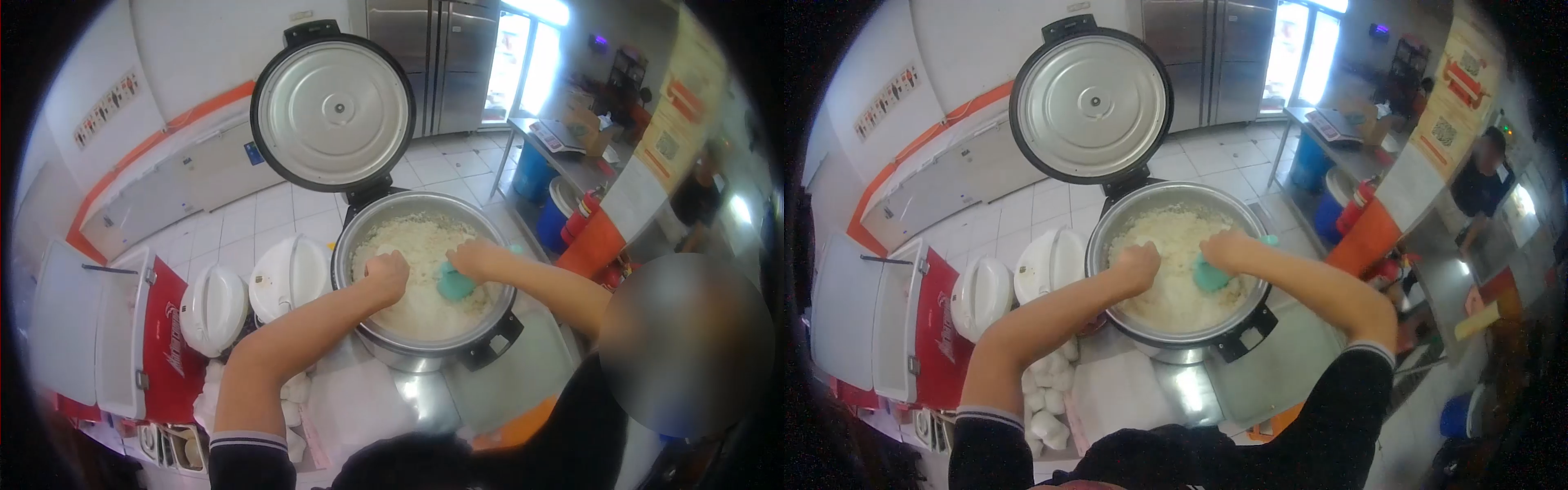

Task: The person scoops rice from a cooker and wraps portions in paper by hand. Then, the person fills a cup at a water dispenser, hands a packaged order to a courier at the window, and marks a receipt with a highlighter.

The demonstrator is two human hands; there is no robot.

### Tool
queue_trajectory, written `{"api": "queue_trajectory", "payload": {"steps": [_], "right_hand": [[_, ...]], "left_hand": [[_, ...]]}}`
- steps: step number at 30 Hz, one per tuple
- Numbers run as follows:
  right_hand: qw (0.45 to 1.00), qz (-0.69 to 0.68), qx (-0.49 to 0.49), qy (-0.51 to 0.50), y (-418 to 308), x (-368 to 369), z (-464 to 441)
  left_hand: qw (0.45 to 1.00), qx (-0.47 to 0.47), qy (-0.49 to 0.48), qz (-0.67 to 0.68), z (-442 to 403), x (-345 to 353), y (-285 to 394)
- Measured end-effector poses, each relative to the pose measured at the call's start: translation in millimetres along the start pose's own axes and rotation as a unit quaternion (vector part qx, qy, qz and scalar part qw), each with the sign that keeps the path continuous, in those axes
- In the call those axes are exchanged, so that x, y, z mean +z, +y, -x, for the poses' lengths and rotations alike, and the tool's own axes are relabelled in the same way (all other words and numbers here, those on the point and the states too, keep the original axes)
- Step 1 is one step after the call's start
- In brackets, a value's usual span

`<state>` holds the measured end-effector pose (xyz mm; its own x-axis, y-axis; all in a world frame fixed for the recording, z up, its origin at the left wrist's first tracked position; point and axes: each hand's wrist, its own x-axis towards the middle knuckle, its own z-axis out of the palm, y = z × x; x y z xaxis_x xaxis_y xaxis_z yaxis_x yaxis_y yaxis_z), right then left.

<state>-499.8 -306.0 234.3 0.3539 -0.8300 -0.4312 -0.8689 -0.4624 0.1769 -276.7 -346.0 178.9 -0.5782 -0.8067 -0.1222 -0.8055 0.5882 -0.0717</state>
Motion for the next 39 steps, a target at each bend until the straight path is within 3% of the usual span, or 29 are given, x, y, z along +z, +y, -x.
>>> {"api": "queue_trajectory", "payload": {"steps": [2,5,7,9,10,12,14,15,16,17,19,21,22,24,28,33,35,37,39], "right_hand": [[0.993,-0.071,0.031,0.086,8.4,13.8,-12.6],[0.989,-0.122,0.040,0.071,8.3,-29.8,-4.8],[0.979,-0.146,0.073,0.122,19.5,-18.8,-35.8],[0.963,-0.171,0.115,0.175,17.6,-10.4,-61.7],[0.943,-0.190,0.151,0.227,11.2,-12.7,-72.5],[0.921,-0.204,0.188,0.274,7.7,-10.7,-97.7],[0.977,-0.137,0.037,0.162,5.9,-9.0,-132.2],[0.978,-0.132,0.029,0.160,0.3,-19.7,-139.2],[0.988,-0.121,0.021,0.089,-6.3,-28.4,-145.1],[0.994,-0.109,0.014,0.017,-14.0,-36.7,-149.1],[0.998,-0.061,-0.022,-0.019,-26.1,-50.7,-154.5],[0.998,-0.026,-0.044,-0.047,-35.9,-51.2,-153.3],[0.993,-0.048,-0.072,-0.075,-39.2,-51.3,-152.0],[0.988,-0.066,-0.097,-0.096,-45.1,-60.9,-150.3],[0.962,-0.079,-0.169,-0.199,-63.1,-64.5,-129.7],[0.926,-0.127,-0.191,-0.301,-61.8,-31.7,-93.1],[0.877,-0.214,-0.180,-0.391,-50.9,-20.4,-77.9],[0.856,-0.214,-0.161,-0.442,-42.6,-19.7,-75.4],[0.828,-0.236,-0.148,-0.486,-37.2,-11.3,-64.8]], "left_hand": [[1.000,0.015,-0.007,0.023,13.2,-24.7,-11.2],[0.995,0.060,0.033,0.071,39.6,-47.8,-42.4],[0.971,0.038,0.197,0.128,99.4,-76.9,-50.4],[0.936,-0.048,0.262,0.231,144.3,-75.6,-52.8],[0.937,-0.045,0.258,0.230,159.8,-70.6,-47.2],[0.797,-0.227,0.258,0.496,187.8,-55.1,-30.2],[0.782,-0.231,0.267,0.514,202.0,-19.2,-14.9],[0.767,-0.234,0.278,0.528,202.6,5.8,-6.8],[0.717,-0.188,0.327,0.586,194.4,43.5,2.3],[0.692,-0.216,0.332,0.603,191.8,47.9,16.6],[0.668,-0.244,0.335,0.617,185.6,48.2,37.0],[0.557,-0.234,0.384,0.698,179.4,44.5,41.4],[0.563,-0.229,0.381,0.696,180.0,48.9,39.5],[0.504,-0.229,0.371,0.745,175.7,52.4,34.6],[0.553,-0.214,0.331,0.734,182.9,42.4,37.5],[0.495,-0.171,0.338,0.782,180.0,61.1,31.5],[0.492,-0.181,0.332,0.785,185.4,54.0,30.3],[0.479,-0.187,0.330,0.792,183.1,48.5,31.8],[0.506,-0.168,0.314,0.786,189.3,48.6,25.4]]}}
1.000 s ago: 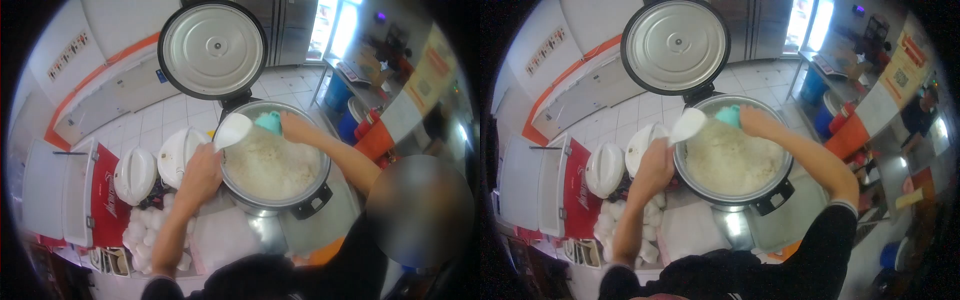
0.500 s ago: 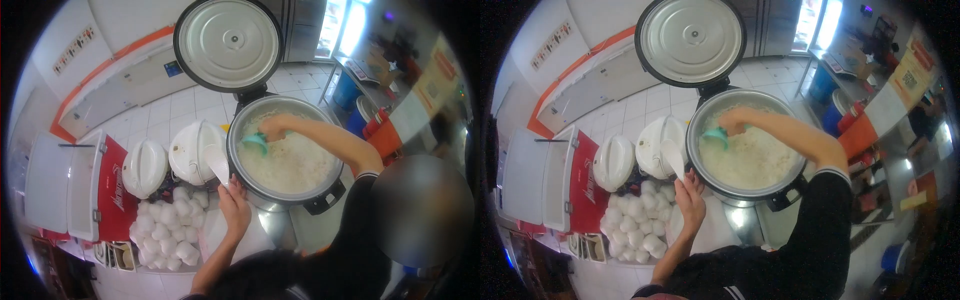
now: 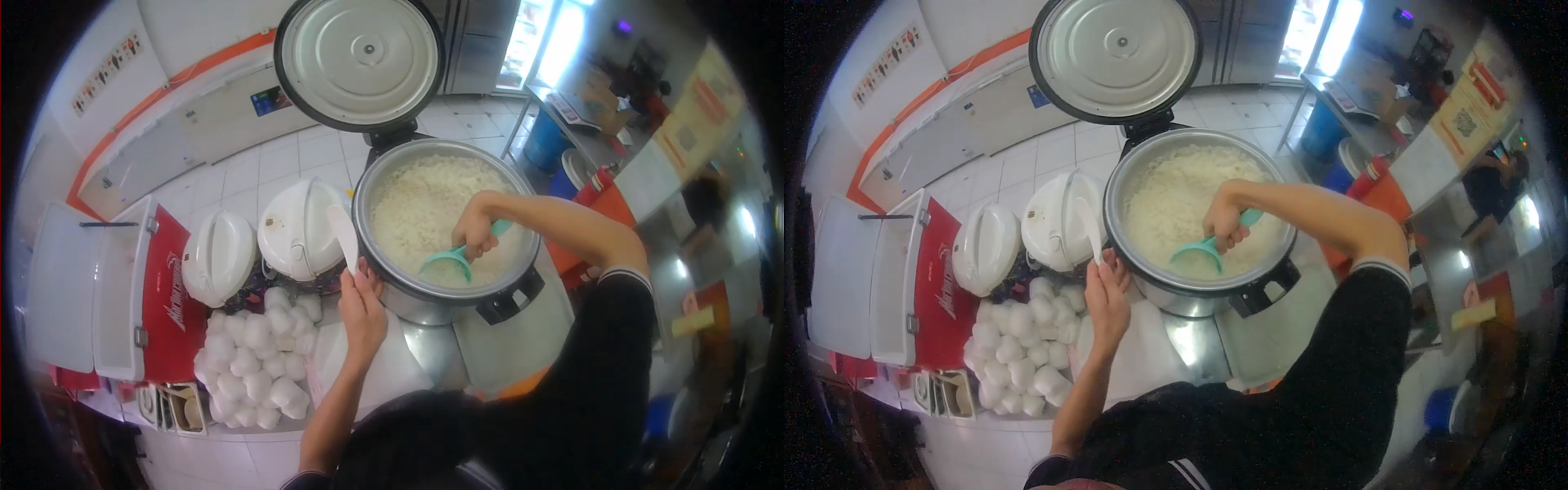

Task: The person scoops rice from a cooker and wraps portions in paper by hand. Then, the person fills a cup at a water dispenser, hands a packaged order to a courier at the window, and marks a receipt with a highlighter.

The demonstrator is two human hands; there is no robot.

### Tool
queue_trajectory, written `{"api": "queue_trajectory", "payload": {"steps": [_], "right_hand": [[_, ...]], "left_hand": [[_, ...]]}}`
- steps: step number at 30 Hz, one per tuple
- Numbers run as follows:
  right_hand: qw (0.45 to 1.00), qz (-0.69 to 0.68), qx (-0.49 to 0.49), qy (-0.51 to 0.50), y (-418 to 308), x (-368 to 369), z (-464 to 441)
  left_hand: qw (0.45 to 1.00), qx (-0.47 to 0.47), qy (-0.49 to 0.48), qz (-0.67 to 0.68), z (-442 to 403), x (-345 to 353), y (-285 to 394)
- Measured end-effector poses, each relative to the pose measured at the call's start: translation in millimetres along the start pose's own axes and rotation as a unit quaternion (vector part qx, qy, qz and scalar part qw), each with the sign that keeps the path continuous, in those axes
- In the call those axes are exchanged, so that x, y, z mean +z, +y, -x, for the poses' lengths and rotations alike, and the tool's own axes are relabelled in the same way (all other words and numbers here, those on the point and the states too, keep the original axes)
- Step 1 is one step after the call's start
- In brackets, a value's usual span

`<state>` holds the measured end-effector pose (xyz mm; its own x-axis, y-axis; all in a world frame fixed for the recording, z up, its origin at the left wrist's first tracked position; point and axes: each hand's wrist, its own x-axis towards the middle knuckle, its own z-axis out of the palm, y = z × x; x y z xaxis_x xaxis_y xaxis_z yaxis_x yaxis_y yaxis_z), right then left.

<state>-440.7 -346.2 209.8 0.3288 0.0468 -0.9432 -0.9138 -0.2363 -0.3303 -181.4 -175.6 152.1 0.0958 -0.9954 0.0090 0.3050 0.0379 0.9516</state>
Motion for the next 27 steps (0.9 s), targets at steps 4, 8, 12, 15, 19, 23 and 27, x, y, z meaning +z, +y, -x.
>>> {"api": "queue_trajectory", "payload": {"steps": [4,8,12,15,19,23,27], "right_hand": [[0.991,-0.117,-0.044,-0.048,11.9,0.1,40.6],[0.946,-0.282,-0.157,0.028,38.3,16.4,62.1],[0.874,-0.395,-0.185,0.214,12.9,45.3,80.0],[0.757,-0.443,-0.182,0.445,-40.2,69.0,73.3],[0.640,-0.494,-0.205,0.552,-59.6,68.6,52.1],[0.570,-0.601,-0.260,0.496,-15.2,55.3,29.1],[0.494,-0.665,-0.374,0.418,13.5,48.5,36.8]], "left_hand": [[0.987,0.107,0.031,-0.113,2.1,-20.1,10.8],[0.980,0.086,0.023,-0.179,2.2,-29.7,42.8],[0.958,0.177,-0.003,-0.224,-39.3,7.0,85.4],[0.905,0.280,-0.013,-0.318,-65.8,44.1,86.4],[0.883,0.249,-0.090,-0.388,-59.5,110.3,71.8],[0.863,0.265,-0.192,-0.385,-103.3,100.3,50.3],[0.893,0.359,-0.022,-0.271,-98.5,100.5,62.8]]}}
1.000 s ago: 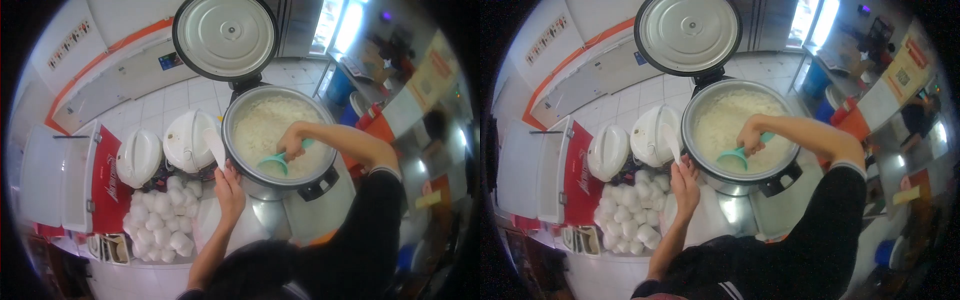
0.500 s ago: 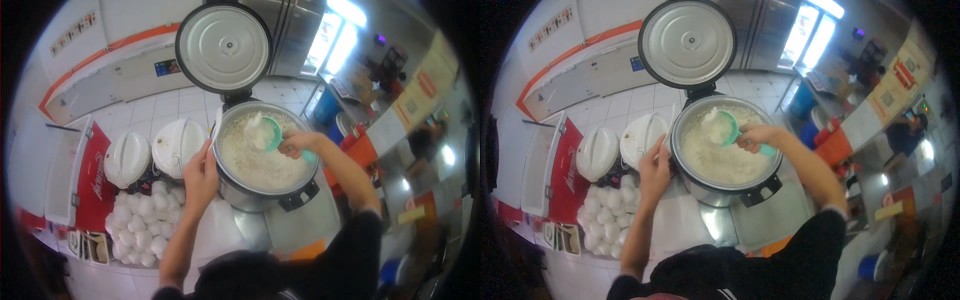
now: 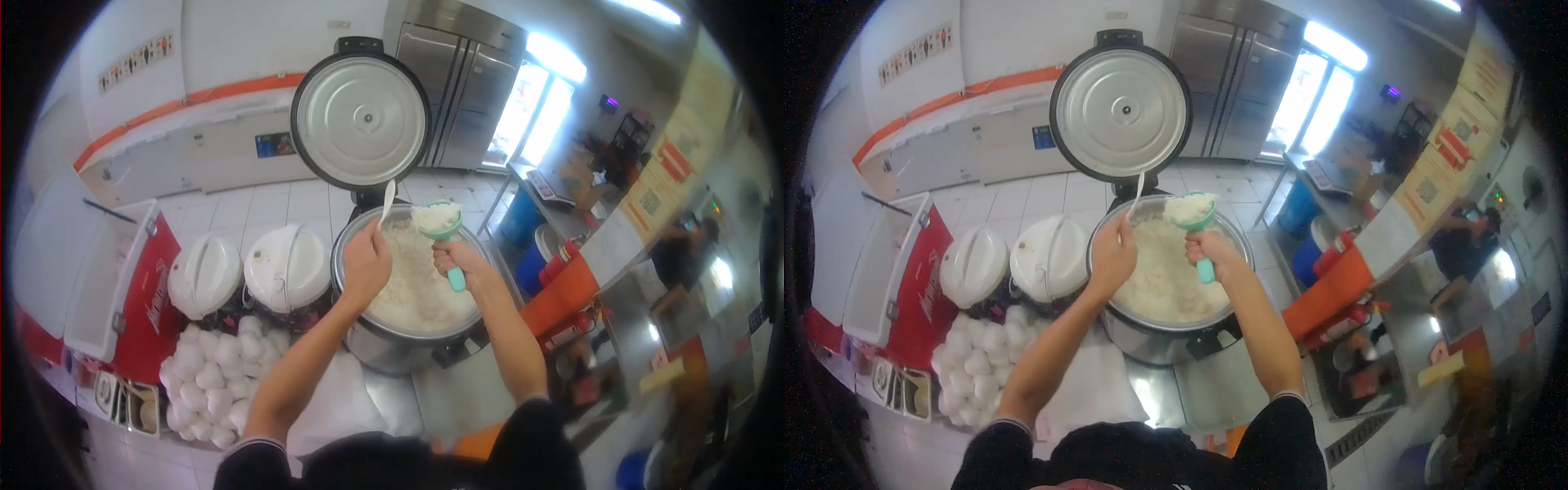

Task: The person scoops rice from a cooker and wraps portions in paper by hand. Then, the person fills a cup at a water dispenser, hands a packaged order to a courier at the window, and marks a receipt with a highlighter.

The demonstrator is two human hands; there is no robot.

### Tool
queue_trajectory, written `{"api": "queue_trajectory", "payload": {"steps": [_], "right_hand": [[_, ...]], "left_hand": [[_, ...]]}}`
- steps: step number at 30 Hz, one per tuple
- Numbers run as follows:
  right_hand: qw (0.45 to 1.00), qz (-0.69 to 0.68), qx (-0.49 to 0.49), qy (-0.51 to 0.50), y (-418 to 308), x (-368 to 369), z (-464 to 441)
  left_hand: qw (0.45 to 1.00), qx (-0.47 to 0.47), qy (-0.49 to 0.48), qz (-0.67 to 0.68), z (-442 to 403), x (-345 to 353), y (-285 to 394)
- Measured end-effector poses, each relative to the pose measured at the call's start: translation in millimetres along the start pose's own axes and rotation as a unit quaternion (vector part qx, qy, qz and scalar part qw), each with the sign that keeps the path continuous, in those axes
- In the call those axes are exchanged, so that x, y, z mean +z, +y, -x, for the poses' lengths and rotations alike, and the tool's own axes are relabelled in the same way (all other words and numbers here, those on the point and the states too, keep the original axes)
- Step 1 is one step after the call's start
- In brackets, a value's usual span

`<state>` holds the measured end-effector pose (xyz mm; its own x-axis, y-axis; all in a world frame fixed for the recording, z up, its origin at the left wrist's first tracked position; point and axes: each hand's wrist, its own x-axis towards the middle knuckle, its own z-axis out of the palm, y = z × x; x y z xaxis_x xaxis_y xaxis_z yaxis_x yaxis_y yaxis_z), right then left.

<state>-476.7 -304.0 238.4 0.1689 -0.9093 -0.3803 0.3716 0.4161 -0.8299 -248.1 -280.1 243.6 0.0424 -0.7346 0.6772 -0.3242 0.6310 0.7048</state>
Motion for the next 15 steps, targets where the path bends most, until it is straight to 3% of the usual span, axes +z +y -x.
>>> {"api": "queue_trajectory", "payload": {"steps": [2,3,5,6,8,12,14,15], "right_hand": [[0.998,-0.046,0.027,-0.046,1.2,-0.2,3.1],[0.998,-0.045,0.024,-0.045,0.9,12.3,13.9],[0.993,0.073,-0.077,0.046,2.7,56.0,44.5],[0.993,0.074,-0.074,0.049,4.8,61.7,47.9],[0.977,0.146,-0.137,0.075,4.2,67.8,50.8],[0.973,0.167,-0.128,0.091,4.0,74.2,51.5],[0.969,0.203,-0.127,0.065,7.9,69.0,47.9],[0.969,0.204,-0.127,0.061,8.8,66.4,44.2]], "left_hand": [[0.993,-0.091,-0.078,-0.021,17.5,8.3,0.3],[0.993,-0.089,-0.077,-0.019,21.4,12.5,9.8],[0.993,-0.098,-0.063,-0.030,28.1,17.5,31.1],[0.992,-0.102,-0.065,-0.028,30.6,18.8,29.4],[0.998,-0.038,-0.029,-0.038,32.8,22.0,23.9],[0.997,-0.032,-0.014,-0.074,31.8,15.3,41.2],[0.991,-0.028,-0.099,-0.081,32.3,12.7,27.5],[0.992,-0.029,-0.096,-0.082,32.1,11.8,21.7]]}}
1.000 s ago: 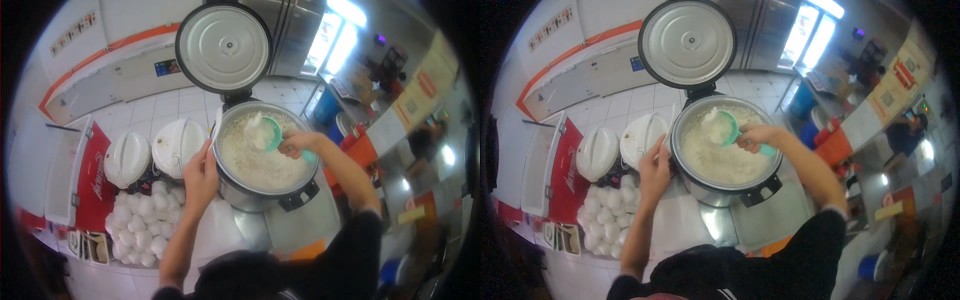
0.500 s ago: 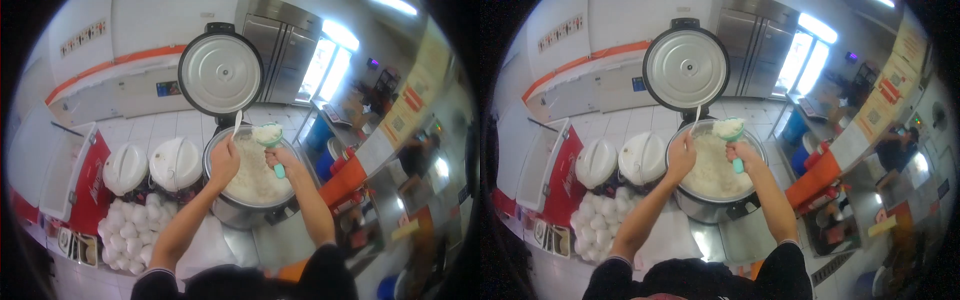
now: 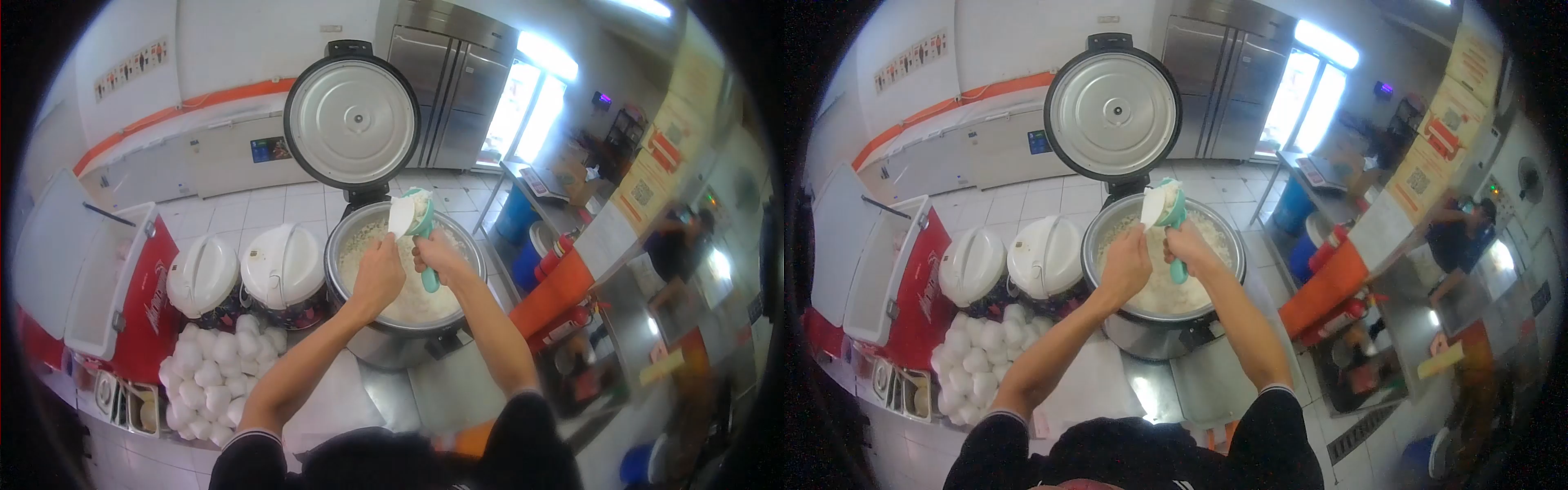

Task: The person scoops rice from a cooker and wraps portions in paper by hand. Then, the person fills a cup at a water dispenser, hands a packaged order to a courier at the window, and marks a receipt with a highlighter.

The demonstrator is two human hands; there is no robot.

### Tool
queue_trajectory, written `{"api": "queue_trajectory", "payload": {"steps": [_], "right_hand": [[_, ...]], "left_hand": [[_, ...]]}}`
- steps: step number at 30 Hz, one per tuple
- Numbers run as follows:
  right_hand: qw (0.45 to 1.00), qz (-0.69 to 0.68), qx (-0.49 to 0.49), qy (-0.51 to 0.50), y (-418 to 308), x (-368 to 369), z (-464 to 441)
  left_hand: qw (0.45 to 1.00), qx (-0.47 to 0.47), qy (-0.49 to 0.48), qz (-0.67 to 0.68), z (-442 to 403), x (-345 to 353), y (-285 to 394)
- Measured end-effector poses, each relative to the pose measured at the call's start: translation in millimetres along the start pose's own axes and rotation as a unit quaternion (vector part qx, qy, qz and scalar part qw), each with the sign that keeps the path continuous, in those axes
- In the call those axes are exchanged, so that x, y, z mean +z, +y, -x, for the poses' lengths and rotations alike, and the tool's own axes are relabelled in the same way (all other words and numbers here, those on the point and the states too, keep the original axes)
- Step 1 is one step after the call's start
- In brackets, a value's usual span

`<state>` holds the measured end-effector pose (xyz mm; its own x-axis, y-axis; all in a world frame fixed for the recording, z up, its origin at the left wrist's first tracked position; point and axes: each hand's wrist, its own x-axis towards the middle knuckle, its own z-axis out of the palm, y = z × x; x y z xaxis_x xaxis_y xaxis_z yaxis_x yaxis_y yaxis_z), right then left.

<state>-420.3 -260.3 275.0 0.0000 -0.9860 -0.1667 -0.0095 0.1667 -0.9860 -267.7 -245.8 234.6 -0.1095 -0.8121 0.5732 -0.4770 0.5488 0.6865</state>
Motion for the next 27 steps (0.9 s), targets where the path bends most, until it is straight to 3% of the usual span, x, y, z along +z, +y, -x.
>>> {"api": "queue_trajectory", "payload": {"steps": [2,5,9,11,12,14,18,20,21,24,26,27], "right_hand": [[0.999,-0.025,0.046,-0.012,5.6,-7.7,-8.1],[0.990,-0.090,0.082,-0.068,14.0,-26.3,-14.3],[0.991,-0.078,0.104,-0.038,10.2,-21.6,1.6],[0.998,-0.020,0.059,0.002,11.6,-12.7,10.6],[0.998,-0.014,0.060,0.000,9.7,-15.5,9.3],[0.997,-0.051,0.061,0.008,9.8,-20.9,3.7],[0.996,-0.061,0.055,0.023,35.1,-42.1,-18.8],[0.977,-0.188,0.096,-0.038,43.9,-47.2,-40.5],[0.977,-0.189,0.094,-0.038,38.0,-41.2,-34.4],[0.992,-0.082,0.094,0.007,28.0,-30.0,-17.8],[0.919,-0.315,0.213,-0.107,45.3,-44.2,-34.0],[0.918,-0.313,0.219,-0.105,45.3,-45.7,-34.3]], "left_hand": [[0.997,0.068,0.000,0.029,-1.8,-0.3,-11.9],[0.994,0.092,-0.042,0.034,-21.3,-15.0,-22.5],[0.996,0.058,0.002,-0.073,-47.9,-45.7,15.1],[0.983,0.092,-0.083,-0.136,-55.9,-40.8,19.5],[0.984,0.088,-0.079,-0.134,-57.2,-33.7,12.2],[0.974,0.060,-0.172,-0.137,-57.1,-15.0,-10.4],[0.976,0.071,-0.191,-0.075,-46.0,0.0,-5.5],[0.998,0.027,-0.029,-0.041,-53.9,3.5,-1.5],[0.998,0.029,-0.030,-0.042,-57.2,0.0,4.2],[0.990,0.038,-0.092,-0.101,-68.0,-5.5,8.3],[0.954,0.136,-0.243,-0.108,-85.6,4.6,-17.0],[0.955,0.130,-0.244,-0.104,-82.8,-0.7,-13.8]]}}
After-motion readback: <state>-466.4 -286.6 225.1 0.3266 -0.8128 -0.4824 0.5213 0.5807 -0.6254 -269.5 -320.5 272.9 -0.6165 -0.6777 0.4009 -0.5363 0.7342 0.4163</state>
